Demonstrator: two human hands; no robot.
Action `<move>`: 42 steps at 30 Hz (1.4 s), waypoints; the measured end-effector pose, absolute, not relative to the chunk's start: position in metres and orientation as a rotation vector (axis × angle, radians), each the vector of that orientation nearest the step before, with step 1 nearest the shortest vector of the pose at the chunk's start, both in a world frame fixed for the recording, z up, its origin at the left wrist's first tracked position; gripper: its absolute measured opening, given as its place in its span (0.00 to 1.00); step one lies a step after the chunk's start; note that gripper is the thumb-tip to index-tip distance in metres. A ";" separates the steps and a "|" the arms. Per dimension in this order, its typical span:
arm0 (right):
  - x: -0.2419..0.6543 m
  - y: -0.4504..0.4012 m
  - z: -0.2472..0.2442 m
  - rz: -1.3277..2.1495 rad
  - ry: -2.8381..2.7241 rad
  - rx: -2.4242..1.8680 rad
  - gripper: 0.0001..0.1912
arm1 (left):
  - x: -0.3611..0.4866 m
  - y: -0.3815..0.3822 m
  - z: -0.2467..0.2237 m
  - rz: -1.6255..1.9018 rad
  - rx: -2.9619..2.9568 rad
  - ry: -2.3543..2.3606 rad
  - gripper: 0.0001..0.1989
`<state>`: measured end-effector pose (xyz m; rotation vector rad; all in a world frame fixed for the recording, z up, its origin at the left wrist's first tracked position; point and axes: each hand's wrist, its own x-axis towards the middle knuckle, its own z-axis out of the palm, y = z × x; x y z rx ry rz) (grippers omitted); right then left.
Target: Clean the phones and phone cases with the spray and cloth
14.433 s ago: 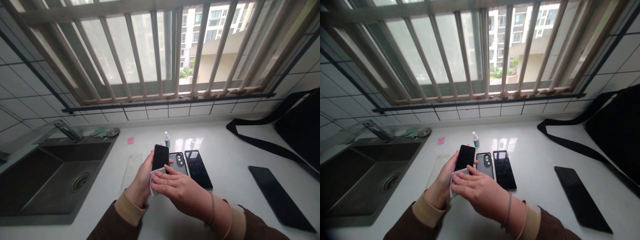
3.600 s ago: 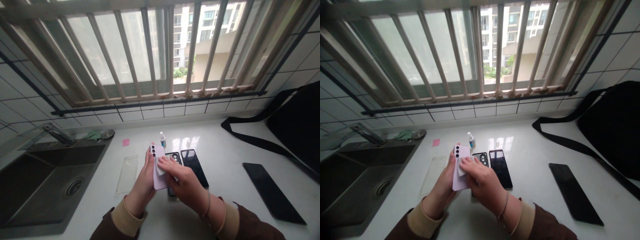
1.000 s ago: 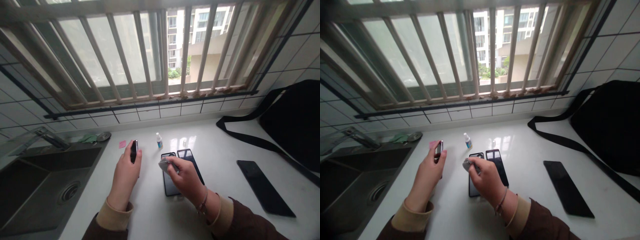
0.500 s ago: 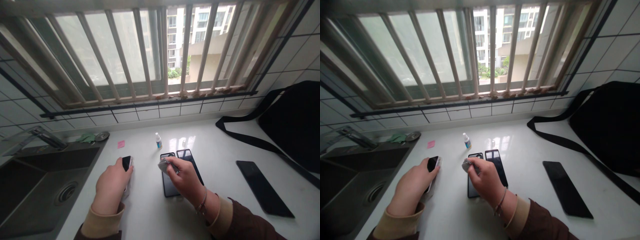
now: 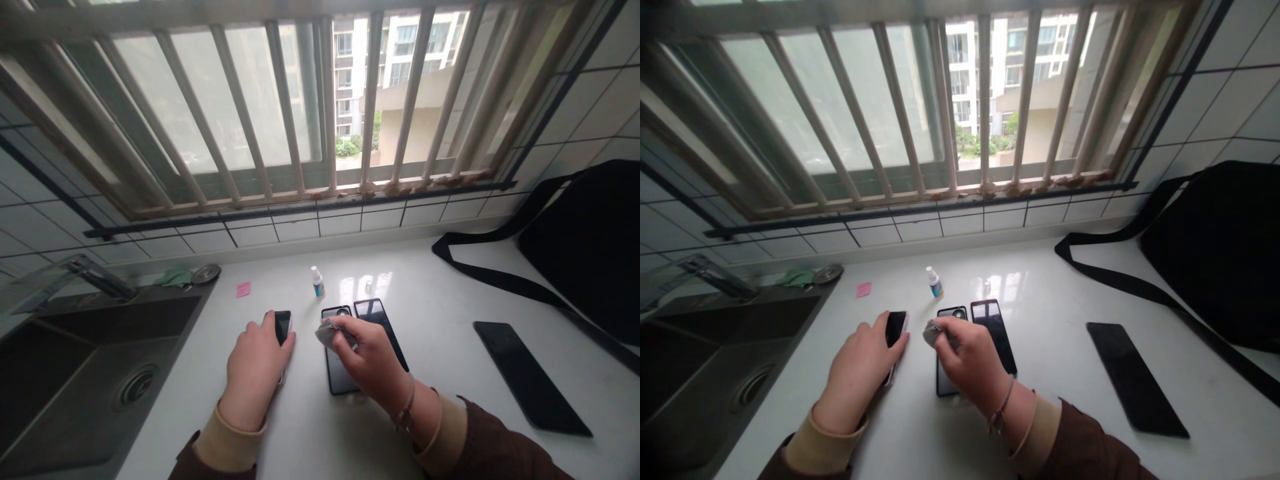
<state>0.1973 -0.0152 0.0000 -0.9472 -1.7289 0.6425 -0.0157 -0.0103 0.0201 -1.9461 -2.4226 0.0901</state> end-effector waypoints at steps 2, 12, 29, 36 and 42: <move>0.197 -0.016 0.000 0.642 -1.747 -0.928 0.13 | -0.009 -0.010 0.016 0.047 -1.974 -2.383 0.28; 0.197 -0.020 0.005 0.671 -1.870 -0.874 0.12 | -0.003 -0.009 0.014 0.068 -1.907 -2.423 0.29; 0.193 -0.032 -0.004 0.806 -2.408 -0.537 0.15 | -0.004 -0.009 0.010 0.053 -1.814 -2.464 0.27; 0.188 -0.027 -0.009 0.733 -2.336 -0.663 0.13 | -0.003 -0.008 0.012 -0.204 -1.886 -2.204 0.25; 0.186 -0.025 -0.014 0.777 -2.237 -0.878 0.09 | 0.001 -0.005 0.011 -0.403 -2.318 -1.933 0.14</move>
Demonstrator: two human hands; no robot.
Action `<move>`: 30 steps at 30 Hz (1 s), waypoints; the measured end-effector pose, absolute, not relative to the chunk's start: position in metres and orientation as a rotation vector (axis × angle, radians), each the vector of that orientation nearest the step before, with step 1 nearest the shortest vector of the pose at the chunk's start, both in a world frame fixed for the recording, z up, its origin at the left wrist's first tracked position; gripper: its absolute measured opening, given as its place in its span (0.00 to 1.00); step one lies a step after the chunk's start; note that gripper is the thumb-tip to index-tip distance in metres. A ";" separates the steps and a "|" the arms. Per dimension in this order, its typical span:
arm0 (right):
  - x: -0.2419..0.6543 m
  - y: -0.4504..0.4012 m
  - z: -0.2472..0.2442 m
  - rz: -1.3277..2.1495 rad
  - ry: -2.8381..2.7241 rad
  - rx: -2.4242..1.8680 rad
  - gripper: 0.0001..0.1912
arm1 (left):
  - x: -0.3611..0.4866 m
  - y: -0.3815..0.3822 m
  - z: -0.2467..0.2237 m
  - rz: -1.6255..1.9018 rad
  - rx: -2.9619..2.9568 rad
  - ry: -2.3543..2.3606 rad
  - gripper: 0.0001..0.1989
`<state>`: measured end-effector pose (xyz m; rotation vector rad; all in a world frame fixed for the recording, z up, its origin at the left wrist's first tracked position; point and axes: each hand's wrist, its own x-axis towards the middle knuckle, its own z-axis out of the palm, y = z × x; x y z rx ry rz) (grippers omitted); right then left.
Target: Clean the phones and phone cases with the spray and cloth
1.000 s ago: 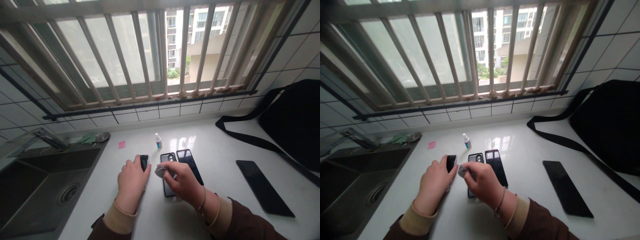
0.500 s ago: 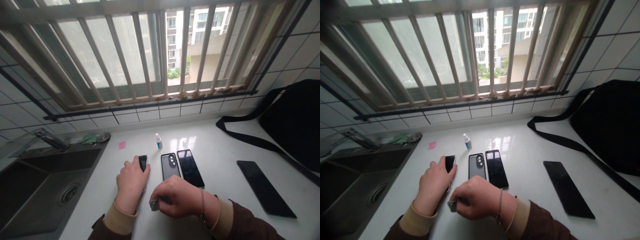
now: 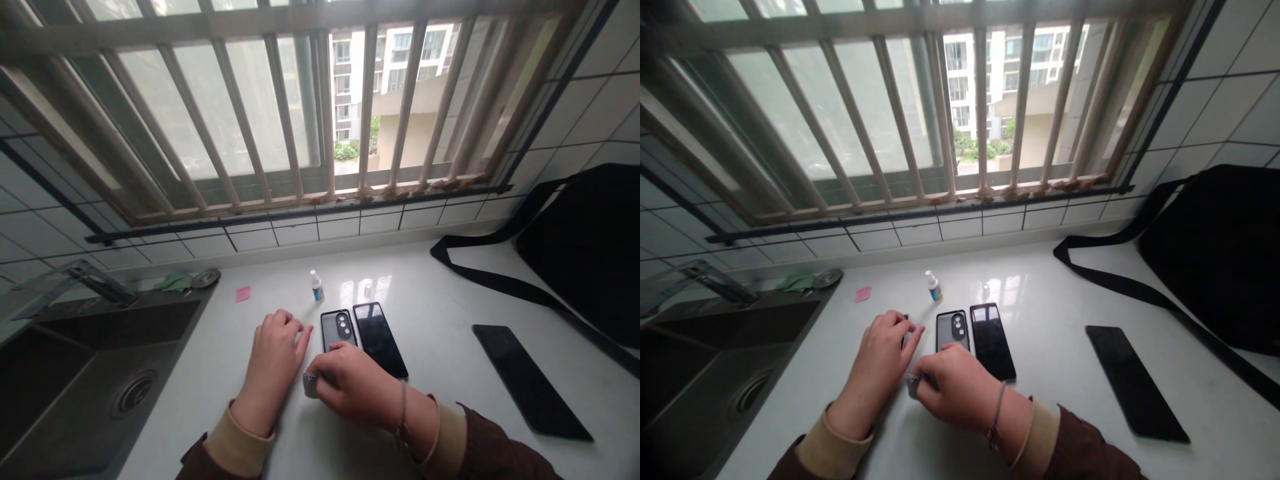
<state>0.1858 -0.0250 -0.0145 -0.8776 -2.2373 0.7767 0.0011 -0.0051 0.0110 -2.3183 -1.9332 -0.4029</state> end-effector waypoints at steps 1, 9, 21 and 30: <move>0.186 -0.025 -0.015 0.790 -2.229 -0.871 0.10 | 0.002 -0.005 0.009 -0.394 -2.414 -1.884 0.15; 0.187 -0.028 -0.010 0.908 -2.226 -0.745 0.08 | 0.011 -0.010 0.003 -0.321 -2.655 -1.863 0.14; 0.188 -0.031 -0.009 0.960 -2.187 -0.597 0.09 | 0.014 -0.009 0.005 -0.769 -2.705 -2.220 0.11; 0.191 -0.031 0.002 1.051 -1.966 -0.572 0.10 | 0.009 -0.010 0.006 -1.292 -2.736 -2.451 0.19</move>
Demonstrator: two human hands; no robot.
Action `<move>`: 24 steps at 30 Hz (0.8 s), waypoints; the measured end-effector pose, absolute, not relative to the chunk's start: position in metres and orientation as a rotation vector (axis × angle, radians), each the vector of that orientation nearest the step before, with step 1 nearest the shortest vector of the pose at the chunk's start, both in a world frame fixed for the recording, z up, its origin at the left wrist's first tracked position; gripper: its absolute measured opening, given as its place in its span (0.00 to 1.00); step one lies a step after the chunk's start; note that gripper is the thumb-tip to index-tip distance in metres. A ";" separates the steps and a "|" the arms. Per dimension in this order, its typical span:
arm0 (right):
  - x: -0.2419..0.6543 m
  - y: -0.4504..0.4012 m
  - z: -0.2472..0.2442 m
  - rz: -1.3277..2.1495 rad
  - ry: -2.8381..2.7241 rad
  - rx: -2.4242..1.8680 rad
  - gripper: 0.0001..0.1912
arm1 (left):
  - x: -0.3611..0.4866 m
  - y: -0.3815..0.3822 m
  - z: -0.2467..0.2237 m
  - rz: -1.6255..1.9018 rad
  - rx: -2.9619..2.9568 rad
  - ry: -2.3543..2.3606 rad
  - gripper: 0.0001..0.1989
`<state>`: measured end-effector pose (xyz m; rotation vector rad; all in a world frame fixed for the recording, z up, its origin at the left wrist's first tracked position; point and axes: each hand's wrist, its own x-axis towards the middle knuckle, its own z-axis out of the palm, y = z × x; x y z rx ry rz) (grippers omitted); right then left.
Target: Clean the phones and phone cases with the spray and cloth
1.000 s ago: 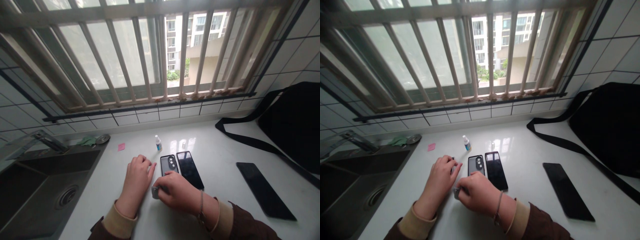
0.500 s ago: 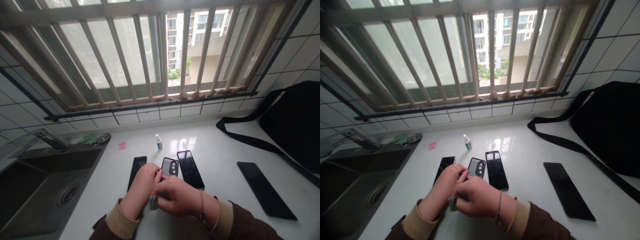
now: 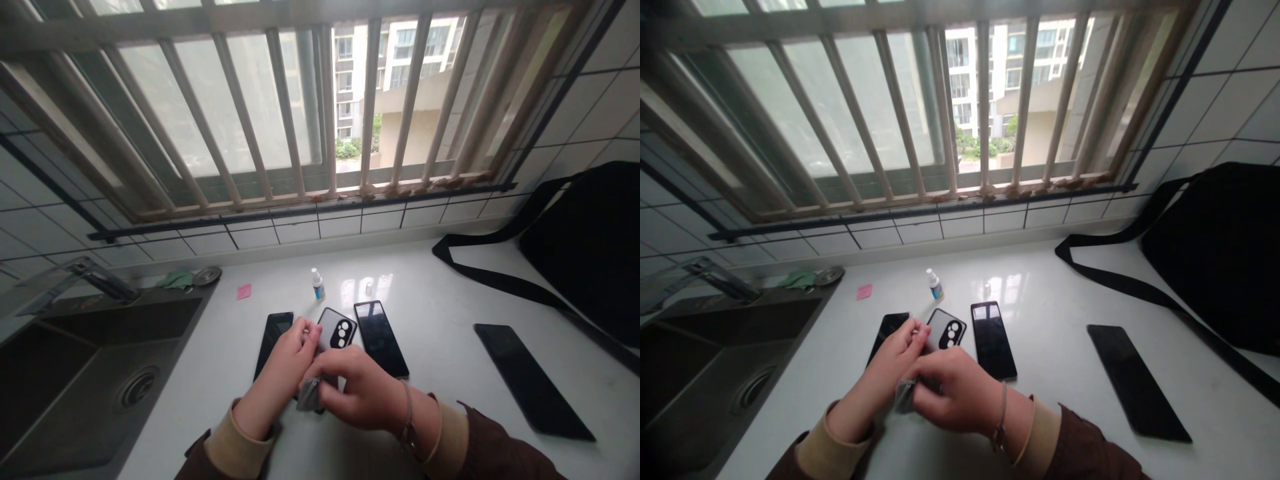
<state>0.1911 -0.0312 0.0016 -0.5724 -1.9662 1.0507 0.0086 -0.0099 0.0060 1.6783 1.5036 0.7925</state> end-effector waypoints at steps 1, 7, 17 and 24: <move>0.193 -0.030 0.003 1.088 -1.866 -0.615 0.10 | 0.008 -0.010 0.005 0.861 1.586 1.492 0.19; 0.200 -0.010 -0.005 1.189 -1.194 -0.897 0.16 | 0.014 -0.010 0.008 1.232 0.853 1.337 0.15; 0.191 -0.004 -0.011 1.481 -1.022 -0.904 0.16 | 0.026 -0.019 0.024 0.946 0.457 0.884 0.31; 0.196 -0.002 -0.018 1.279 -1.067 -1.006 0.19 | 0.025 -0.023 0.022 0.890 0.475 0.881 0.34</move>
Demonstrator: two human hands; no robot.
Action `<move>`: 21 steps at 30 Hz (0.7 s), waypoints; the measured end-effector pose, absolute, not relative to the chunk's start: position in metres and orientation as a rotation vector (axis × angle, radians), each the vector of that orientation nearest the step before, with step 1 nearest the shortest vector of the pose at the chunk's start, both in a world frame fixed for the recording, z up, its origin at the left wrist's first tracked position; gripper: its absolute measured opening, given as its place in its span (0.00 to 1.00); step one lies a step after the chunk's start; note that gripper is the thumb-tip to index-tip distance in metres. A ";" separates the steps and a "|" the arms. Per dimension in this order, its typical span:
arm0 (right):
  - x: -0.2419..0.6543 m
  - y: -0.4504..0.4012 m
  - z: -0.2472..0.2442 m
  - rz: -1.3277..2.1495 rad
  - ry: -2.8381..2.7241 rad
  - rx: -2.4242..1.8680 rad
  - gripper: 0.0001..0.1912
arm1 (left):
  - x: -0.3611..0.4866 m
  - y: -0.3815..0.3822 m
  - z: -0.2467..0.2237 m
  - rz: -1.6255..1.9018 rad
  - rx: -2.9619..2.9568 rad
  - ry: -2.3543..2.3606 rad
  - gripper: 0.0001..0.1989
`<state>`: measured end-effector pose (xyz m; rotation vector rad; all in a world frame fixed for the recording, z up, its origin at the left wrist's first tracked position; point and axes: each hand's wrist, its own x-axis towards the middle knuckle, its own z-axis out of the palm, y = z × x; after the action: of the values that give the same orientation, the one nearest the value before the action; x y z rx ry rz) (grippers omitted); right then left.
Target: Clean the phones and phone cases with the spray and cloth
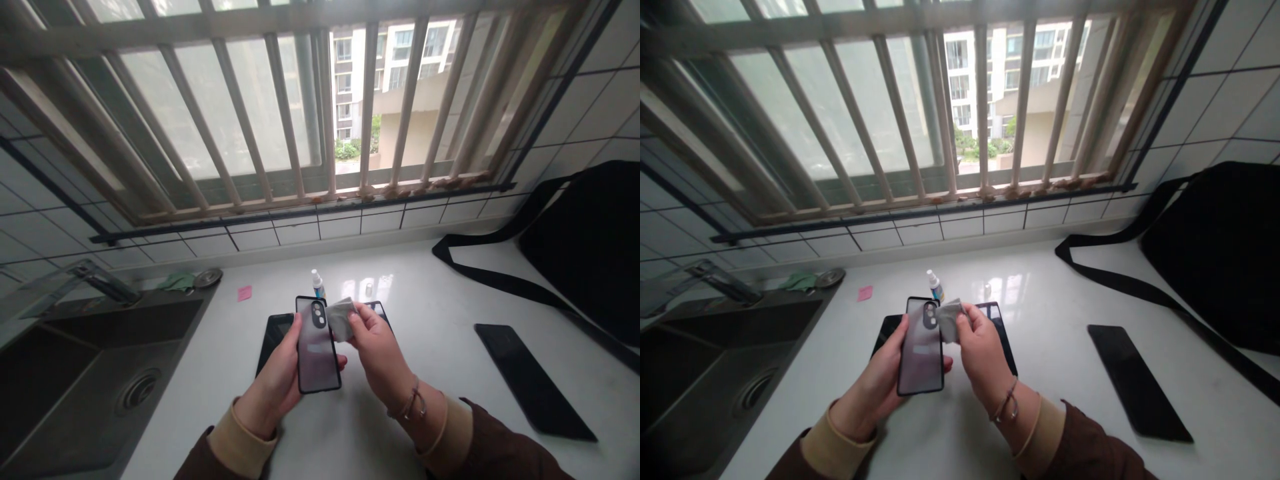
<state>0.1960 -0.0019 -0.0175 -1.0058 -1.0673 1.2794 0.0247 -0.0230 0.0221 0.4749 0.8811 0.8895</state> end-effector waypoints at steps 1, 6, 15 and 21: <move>0.198 -0.001 -0.018 1.149 -1.088 -1.058 0.19 | 0.025 -0.024 0.022 0.881 0.498 0.882 0.34; 0.203 -0.007 -0.010 0.663 -1.512 -1.081 0.18 | 0.031 -0.032 0.021 0.756 0.569 0.843 0.33; 0.197 -0.010 -0.012 0.518 -1.785 -1.043 0.17 | 0.032 -0.033 0.018 0.723 0.600 0.869 0.37; 0.200 -0.006 -0.010 0.396 -1.800 -1.032 0.12 | 0.030 -0.032 0.014 0.764 0.574 0.943 0.35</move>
<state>0.2000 -0.0064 -0.0097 -1.0315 -1.8000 0.3958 0.0297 -0.0320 0.0143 0.5738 0.9426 0.7640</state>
